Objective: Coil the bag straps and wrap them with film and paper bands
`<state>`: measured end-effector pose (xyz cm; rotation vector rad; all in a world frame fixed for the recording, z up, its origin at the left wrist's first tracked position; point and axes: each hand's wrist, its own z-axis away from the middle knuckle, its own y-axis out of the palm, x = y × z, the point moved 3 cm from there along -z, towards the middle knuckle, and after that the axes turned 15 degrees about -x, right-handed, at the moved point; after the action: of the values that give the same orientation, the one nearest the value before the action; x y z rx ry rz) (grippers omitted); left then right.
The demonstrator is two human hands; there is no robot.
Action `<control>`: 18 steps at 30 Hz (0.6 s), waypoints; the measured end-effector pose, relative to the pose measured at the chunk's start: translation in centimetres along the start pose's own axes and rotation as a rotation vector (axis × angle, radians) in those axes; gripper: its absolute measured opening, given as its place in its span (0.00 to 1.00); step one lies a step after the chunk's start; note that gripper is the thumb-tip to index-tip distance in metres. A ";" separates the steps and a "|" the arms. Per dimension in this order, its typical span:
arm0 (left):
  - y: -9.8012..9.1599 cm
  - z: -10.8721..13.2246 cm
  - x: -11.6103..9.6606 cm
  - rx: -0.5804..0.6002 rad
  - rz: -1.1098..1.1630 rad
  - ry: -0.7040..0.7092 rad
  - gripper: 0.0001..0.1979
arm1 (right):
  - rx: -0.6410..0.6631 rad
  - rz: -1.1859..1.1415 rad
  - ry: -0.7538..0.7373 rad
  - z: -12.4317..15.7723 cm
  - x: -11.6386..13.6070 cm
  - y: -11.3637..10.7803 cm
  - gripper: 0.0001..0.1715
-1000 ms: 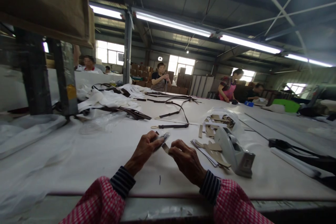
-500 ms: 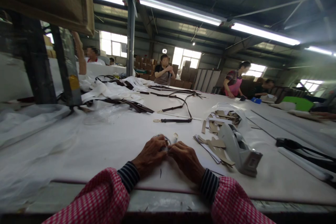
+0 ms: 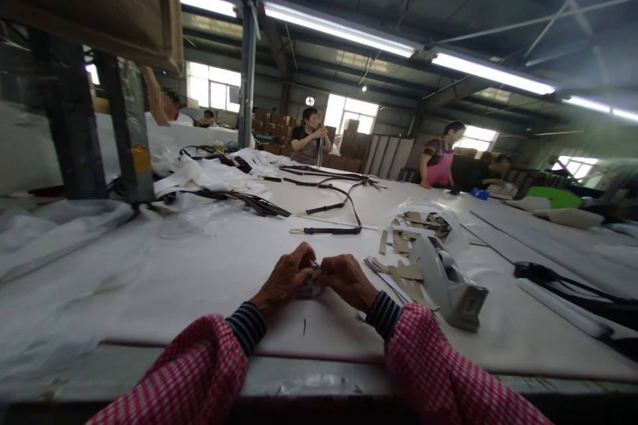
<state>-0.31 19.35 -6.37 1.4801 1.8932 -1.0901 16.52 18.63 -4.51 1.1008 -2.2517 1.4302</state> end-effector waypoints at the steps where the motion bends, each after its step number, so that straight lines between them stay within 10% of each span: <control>1: 0.0 0.0 0.0 -0.011 0.000 0.004 0.07 | 0.006 -0.018 0.026 -0.3 -0.2 0.1 0.06; 14: -0.2 0.2 0.0 -0.093 -0.073 -0.013 0.06 | 0.365 -0.322 0.308 -3.1 -1.5 1.8 0.12; 18: -1.0 0.3 0.0 0.050 -0.308 0.012 0.10 | 0.355 -0.318 0.288 -2.9 -1.7 2.0 0.12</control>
<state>-1.30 19.00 -6.27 1.2494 2.1667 -1.2740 15.76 22.33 -5.39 1.1958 -1.5858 1.7540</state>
